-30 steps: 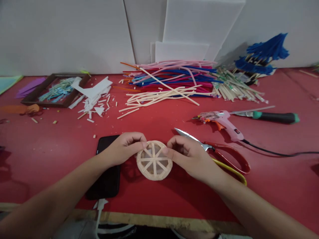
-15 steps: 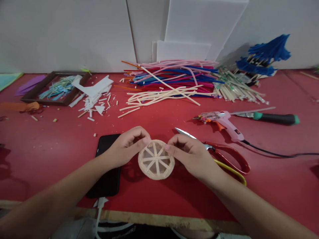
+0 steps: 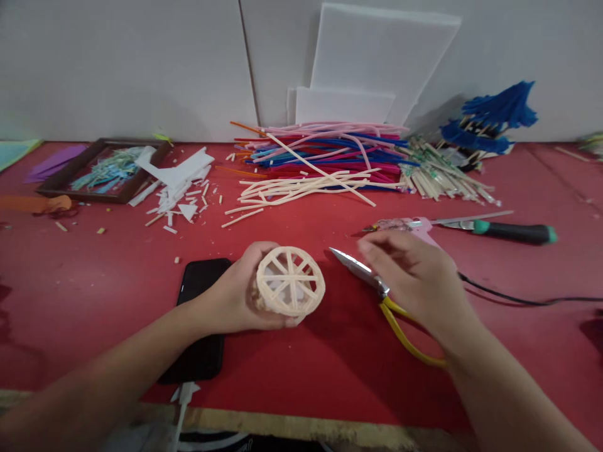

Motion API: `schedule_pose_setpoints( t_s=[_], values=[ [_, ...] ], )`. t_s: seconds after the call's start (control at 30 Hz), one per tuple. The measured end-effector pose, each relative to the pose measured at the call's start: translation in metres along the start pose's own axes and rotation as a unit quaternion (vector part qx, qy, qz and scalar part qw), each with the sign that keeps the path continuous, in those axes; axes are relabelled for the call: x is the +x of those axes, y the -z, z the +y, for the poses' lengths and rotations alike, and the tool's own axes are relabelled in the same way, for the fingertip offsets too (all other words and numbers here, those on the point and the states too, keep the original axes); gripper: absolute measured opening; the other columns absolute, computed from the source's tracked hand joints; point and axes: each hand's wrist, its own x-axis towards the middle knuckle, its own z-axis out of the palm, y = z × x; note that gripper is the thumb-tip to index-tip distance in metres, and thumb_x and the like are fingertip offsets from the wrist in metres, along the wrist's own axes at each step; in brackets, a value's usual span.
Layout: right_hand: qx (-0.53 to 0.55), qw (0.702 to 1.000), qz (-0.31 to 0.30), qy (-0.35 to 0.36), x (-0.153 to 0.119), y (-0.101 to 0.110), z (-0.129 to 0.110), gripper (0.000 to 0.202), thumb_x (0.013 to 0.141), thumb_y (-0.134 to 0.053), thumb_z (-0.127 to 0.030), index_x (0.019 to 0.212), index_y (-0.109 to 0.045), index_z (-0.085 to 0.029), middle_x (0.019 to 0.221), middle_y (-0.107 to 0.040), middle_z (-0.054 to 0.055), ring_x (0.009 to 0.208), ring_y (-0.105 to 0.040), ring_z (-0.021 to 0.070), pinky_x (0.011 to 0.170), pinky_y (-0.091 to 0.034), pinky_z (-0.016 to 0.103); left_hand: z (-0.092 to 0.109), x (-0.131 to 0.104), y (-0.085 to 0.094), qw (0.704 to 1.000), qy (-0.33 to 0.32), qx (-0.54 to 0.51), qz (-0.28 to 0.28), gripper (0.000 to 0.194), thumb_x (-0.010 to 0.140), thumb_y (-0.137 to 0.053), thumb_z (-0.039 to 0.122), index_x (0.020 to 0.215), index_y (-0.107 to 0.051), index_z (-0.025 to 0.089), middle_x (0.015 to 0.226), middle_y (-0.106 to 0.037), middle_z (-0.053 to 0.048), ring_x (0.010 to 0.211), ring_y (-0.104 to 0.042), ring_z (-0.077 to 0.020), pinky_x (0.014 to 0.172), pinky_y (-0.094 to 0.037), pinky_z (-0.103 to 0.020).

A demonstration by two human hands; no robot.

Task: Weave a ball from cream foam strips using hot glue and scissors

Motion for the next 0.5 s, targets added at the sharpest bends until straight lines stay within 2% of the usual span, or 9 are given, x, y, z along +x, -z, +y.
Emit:
schedule_pose_setpoints(
  t_s=[0.07, 0.13, 0.27, 0.37, 0.5],
  values=[
    [-0.077, 0.995, 0.057, -0.023, 0.016, 0.02, 0.014, 0.032, 0.064, -0.057, -0.055, 0.078, -0.063, -0.026, 0.089, -0.071, 0.012, 0.077, -0.066, 0.0302, 0.079, -0.052, 0.052, -0.003, -0.001, -0.001, 1.0, 0.014, -0.013, 0.009, 0.086, 0.057, -0.096, 0.041, 0.121, -0.042, 0.021, 0.126, -0.061, -0.015, 0.114, -0.066, -0.0312, 0.096, -0.055, -0.043],
    [-0.144, 0.985, 0.073, -0.056, 0.03, 0.039, 0.029, 0.02, 0.058, -0.058, -0.045, 0.068, -0.058, -0.028, 0.078, -0.068, 0.013, 0.073, -0.063, 0.034, 0.079, -0.048, 0.058, -0.005, -0.002, -0.001, 0.999, 0.025, -0.022, 0.018, 0.089, 0.056, -0.096, 0.043, 0.119, -0.038, 0.021, 0.127, -0.06, -0.017, 0.115, -0.066, -0.0327, 0.093, -0.055, -0.043],
    [-0.186, 0.978, 0.01, -0.098, 0.045, 0.064, 0.053, 0.011, 0.056, -0.056, -0.04, 0.062, -0.06, -0.032, 0.065, -0.068, 0.009, 0.065, -0.065, 0.0341, 0.07, -0.05, 0.053, -0.007, -0.001, -0.003, 0.998, 0.048, -0.005, 0.029, 0.085, 0.058, -0.095, 0.044, 0.114, -0.036, 0.023, 0.121, -0.062, -0.016, 0.109, -0.068, -0.0325, 0.085, -0.056, -0.041],
    [-0.168, 0.979, -0.048, -0.101, 0.045, 0.073, 0.068, 0.018, 0.061, -0.056, -0.043, 0.072, -0.065, -0.032, 0.081, -0.076, 0.011, 0.078, -0.071, 0.0334, 0.072, -0.054, 0.048, -0.011, -0.001, -0.004, 0.999, 0.021, -0.018, 0.028, 0.087, 0.061, -0.093, 0.043, 0.118, -0.03, 0.023, 0.121, -0.063, -0.015, 0.106, -0.07, -0.0318, 0.086, -0.058, -0.042],
    [-0.168, 0.978, -0.1, -0.077, 0.045, 0.081, 0.092, 0.033, 0.071, -0.054, -0.044, 0.095, -0.072, -0.03, 0.105, -0.078, 0.015, 0.091, -0.073, 0.0316, 0.079, -0.056, 0.045, -0.018, -0.001, -0.005, 0.999, -0.021, -0.011, 0.032, 0.102, 0.061, -0.095, 0.038, 0.133, -0.024, 0.023, 0.134, -0.058, -0.02, 0.121, -0.066, -0.0354, 0.104, -0.052, -0.05]
  ],
)
